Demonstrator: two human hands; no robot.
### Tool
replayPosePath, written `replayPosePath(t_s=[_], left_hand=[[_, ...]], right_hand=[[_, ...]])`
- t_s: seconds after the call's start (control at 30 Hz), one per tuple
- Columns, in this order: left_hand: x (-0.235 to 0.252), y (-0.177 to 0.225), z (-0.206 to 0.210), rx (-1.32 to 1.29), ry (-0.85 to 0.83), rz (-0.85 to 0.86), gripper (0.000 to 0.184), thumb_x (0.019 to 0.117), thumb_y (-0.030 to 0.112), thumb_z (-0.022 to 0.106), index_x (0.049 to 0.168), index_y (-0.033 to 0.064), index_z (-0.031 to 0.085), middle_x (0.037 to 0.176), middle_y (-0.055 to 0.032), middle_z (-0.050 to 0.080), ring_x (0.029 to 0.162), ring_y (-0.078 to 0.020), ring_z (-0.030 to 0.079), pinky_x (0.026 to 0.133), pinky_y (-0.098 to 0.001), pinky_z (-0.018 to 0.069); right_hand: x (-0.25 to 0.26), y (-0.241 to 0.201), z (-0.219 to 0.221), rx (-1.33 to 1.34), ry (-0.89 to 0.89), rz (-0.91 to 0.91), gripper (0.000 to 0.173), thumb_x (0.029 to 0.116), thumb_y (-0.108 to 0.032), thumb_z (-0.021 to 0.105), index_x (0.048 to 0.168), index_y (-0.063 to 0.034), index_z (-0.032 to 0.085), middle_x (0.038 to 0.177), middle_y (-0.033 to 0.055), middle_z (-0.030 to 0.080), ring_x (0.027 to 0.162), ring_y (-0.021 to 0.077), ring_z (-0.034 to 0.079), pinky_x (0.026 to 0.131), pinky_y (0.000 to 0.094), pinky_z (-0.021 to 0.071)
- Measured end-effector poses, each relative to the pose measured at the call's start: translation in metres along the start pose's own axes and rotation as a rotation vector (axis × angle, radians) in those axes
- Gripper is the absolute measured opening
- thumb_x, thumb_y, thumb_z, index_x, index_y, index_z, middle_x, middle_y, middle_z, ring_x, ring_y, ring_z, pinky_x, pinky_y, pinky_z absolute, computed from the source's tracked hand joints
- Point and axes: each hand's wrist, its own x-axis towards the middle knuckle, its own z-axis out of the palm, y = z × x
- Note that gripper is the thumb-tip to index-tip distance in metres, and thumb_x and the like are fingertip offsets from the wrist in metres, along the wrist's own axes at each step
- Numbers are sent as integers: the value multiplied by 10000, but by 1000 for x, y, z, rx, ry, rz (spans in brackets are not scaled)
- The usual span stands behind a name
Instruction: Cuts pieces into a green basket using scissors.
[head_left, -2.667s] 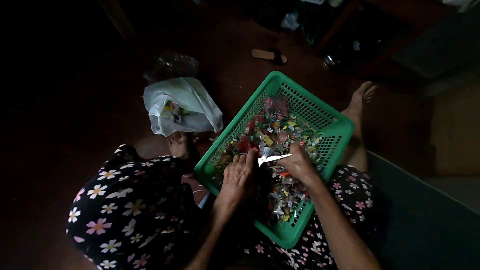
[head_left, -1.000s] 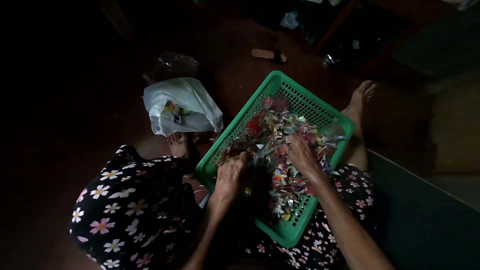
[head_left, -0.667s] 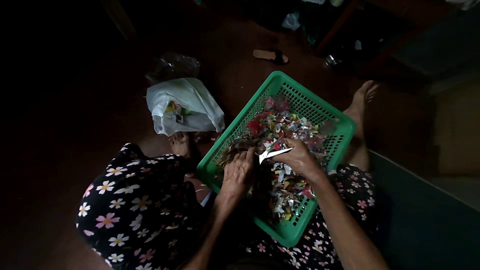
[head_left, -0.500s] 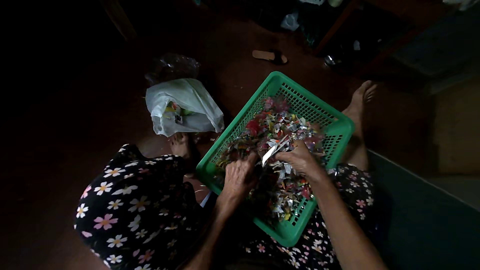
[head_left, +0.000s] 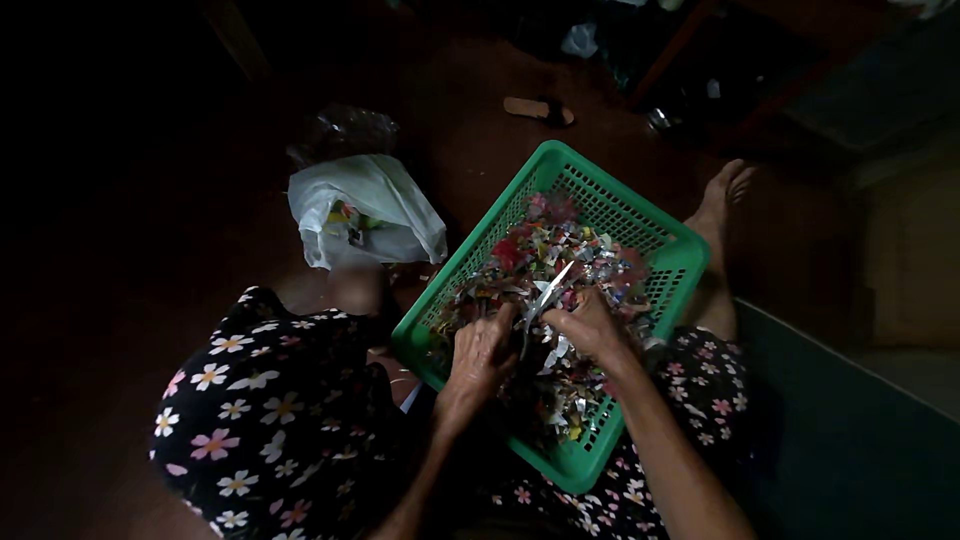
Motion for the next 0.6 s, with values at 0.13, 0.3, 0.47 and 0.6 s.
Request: replayPosePath(t_s=[0.13,0.3,0.47,0.6], left_hand=[[-1,-4,-8,87,58,-74,235,944,148,649,1133,27,718,867,-207,719,827,-422,711,725,-605,539],[-5,-6,-41,143,-218,-216,372,1015,259,606,1290,9,627,1093,-252,692,1036,-443,675,884,-623,512],[-19,-4,-54,60,-103,-85,486,979,255,651,1376,-9,555,1013,-231,695,950,-425,682,832,-628,515],[-18,-4,-54,17,42,-60,400,957,222,660,1294,11,613,896,-174,695,849,-374,686,766,-599,526]], right_hand=[[-4,-8,-15,-447,-150,-102,329,929,-299,736,836,12,677,826,171,649,847,322,631,773,539,482],[9,-4,-44,-481,-292,-180,488,848,-362,839,1167,-17,704,1278,192,628,1185,355,605,1000,577,486],[79,-2,-39,-198,298,-235,556,1006,-301,656,1414,48,509,1436,304,497,1215,449,586,997,599,486],[103,-29,24,-158,179,-258,602,1076,-329,497,1529,45,365,1548,301,393,1396,442,457,1130,580,402]])
